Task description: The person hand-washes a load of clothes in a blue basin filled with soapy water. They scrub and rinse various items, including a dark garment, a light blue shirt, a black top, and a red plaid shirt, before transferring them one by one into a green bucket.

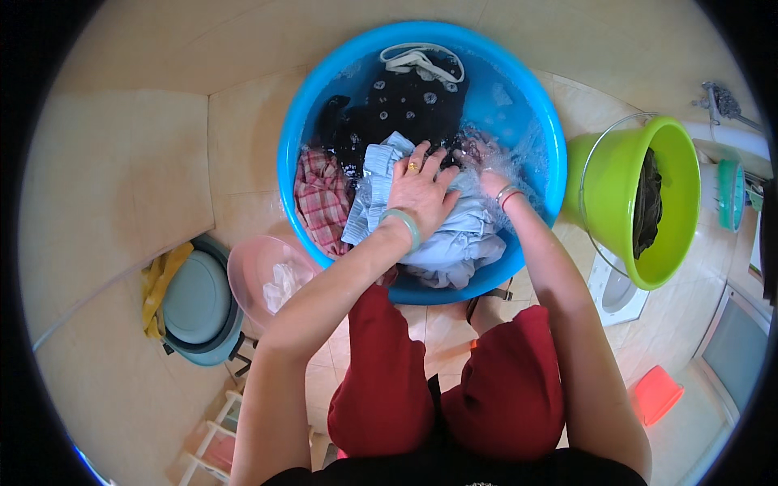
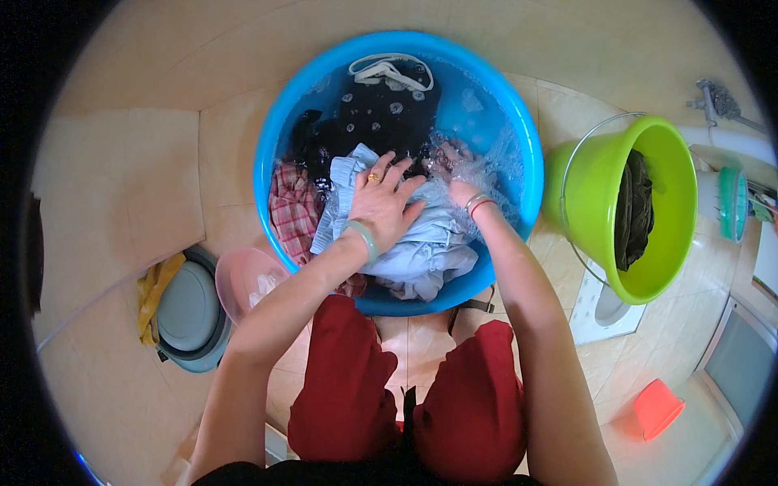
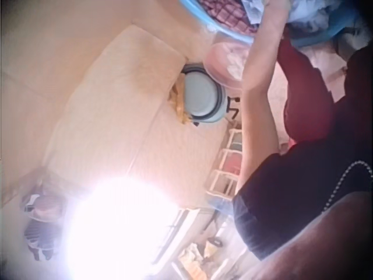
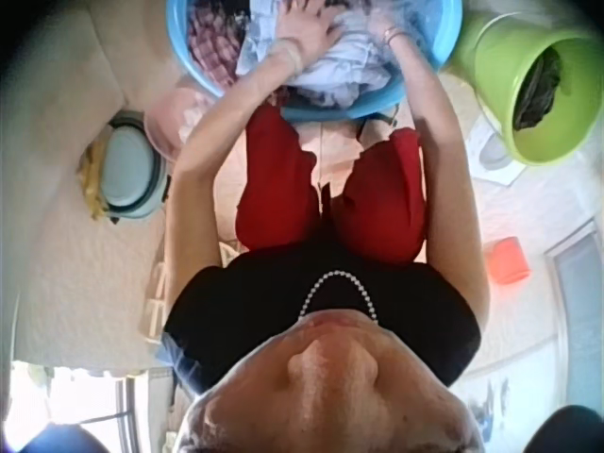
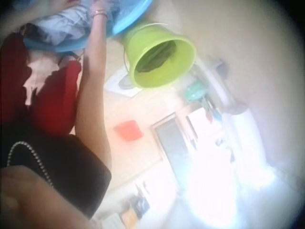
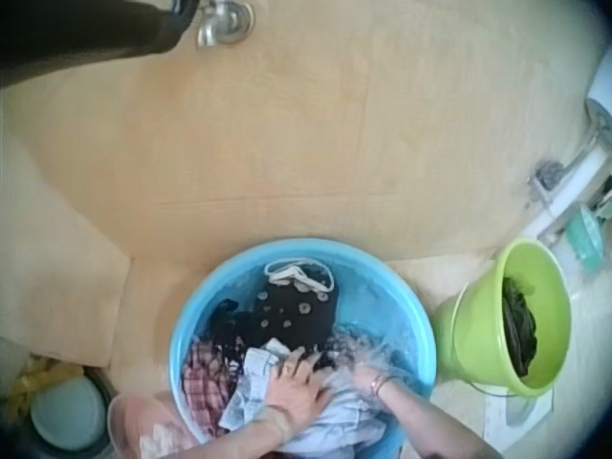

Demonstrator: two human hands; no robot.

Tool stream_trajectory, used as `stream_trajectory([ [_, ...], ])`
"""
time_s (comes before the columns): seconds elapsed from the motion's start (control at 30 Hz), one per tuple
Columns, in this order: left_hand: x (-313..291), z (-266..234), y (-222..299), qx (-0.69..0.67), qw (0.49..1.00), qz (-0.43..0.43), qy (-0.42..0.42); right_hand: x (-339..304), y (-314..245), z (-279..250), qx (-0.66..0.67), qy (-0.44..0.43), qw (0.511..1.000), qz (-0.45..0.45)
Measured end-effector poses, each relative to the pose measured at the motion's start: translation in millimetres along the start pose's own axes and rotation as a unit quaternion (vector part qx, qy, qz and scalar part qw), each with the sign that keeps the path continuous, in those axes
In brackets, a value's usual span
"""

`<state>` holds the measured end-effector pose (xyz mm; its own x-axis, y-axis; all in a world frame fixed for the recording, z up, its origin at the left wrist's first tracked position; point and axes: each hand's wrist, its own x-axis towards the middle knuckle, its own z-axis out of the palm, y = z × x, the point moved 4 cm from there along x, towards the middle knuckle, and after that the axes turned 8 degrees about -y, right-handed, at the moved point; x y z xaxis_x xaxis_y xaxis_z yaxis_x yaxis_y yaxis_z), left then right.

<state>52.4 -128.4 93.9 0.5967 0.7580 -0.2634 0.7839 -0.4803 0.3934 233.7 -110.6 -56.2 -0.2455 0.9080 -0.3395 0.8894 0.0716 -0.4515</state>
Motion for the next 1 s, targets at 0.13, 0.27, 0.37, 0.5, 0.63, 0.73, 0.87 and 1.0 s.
stream_trajectory([
  [0.13, -18.2, -13.6, -1.6, -0.046, 0.996, 0.069, 0.021, -7.1, -0.8, -14.3, 0.028, 0.010, 0.998, 0.050],
  [0.27, -59.7, -44.4, -2.0, -0.030, 0.995, 0.097, -0.024, -49.1, -71.0, -78.6, 0.065, 0.096, 0.993, 0.023],
  [0.37, -63.3, -41.3, -10.2, 0.020, 0.996, 0.087, -0.027, -72.6, -75.8, -85.9, 0.228, 0.084, 0.969, -0.052],
  [0.5, -48.1, -43.6, -30.8, -0.024, 0.993, 0.098, 0.062, -84.8, -75.2, -92.6, 0.314, 0.054, 0.947, -0.043],
  [0.63, -39.3, -69.4, -27.7, -0.159, 0.972, 0.096, 0.145, -94.1, -60.0, -85.2, 0.511, 0.043, 0.858, 0.017],
  [0.73, -39.8, -104.0, -16.7, -0.229, 0.958, 0.093, 0.143, -100.7, -60.1, -86.7, 0.597, 0.036, 0.802, 0.008],
  [0.87, -49.5, -145.7, 5.3, -0.292, 0.932, 0.129, 0.169, -113.6, -61.8, -85.5, 0.707, 0.031, 0.705, -0.045],
  [1.0, -55.9, -190.4, 25.4, -0.348, 0.902, 0.138, 0.215, -130.8, -71.2, -88.5, 0.660, 0.018, 0.751, -0.022],
])
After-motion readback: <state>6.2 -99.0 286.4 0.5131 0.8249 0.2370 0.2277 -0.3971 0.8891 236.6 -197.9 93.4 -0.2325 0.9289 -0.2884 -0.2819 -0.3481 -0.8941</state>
